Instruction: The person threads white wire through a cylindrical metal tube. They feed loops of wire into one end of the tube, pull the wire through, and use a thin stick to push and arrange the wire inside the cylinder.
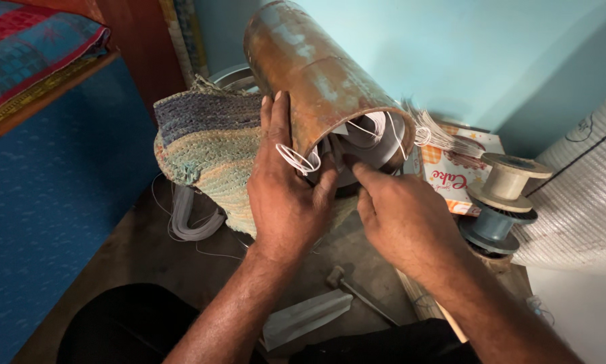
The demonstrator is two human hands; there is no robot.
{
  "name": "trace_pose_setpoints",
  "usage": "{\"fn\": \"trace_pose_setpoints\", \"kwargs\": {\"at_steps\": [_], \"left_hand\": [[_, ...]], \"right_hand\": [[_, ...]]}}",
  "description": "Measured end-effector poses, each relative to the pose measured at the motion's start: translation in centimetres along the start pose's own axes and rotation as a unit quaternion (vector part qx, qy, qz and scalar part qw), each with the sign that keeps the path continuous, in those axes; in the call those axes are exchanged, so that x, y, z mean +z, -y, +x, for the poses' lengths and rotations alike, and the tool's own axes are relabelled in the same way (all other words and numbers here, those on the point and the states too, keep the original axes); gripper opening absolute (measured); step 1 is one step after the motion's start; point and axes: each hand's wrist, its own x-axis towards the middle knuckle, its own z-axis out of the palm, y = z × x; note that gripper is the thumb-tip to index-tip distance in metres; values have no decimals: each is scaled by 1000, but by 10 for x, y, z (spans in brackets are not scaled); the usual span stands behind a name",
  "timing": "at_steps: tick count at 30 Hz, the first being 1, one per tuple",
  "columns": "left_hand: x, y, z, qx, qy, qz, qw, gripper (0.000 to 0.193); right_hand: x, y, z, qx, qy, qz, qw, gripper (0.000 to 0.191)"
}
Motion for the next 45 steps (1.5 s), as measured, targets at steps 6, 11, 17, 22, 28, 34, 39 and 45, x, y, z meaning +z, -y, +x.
{"fn": "trace_pose_setpoints", "kwargs": {"at_steps": [6,11,17,22,28,34,39,45], "left_hand": [[0,-1,-1,18,-8,14,1000,90],[-1,-2,-1,8,-10,9,1000,89],[-3,-7,2,-13,1,8,1000,95],[-5,-7,3,-6,-8,-4,1000,100],[-4,-6,5,2,-21,8,1000,92],[-18,-2,18,1,17,-5,1000,88],[-26,4,18,43,20,24,999,94],[-20,-2,9,-18,2,-27,999,90]], "right_hand": [[1,-3,7,-9,13,-42,999,29],[1,0,20,-17,35,-69,997,16],[1,1,43,0,81,-96,992,14],[11,0,46,10,81,-103,991,16],[23,0,49,-66,11,-97,993,14],[5,11,14,-60,-36,-29,997,15],[13,32,-11,0,-5,-56,998,27],[21,41,-2,-1,-35,-22,999,17]]}}
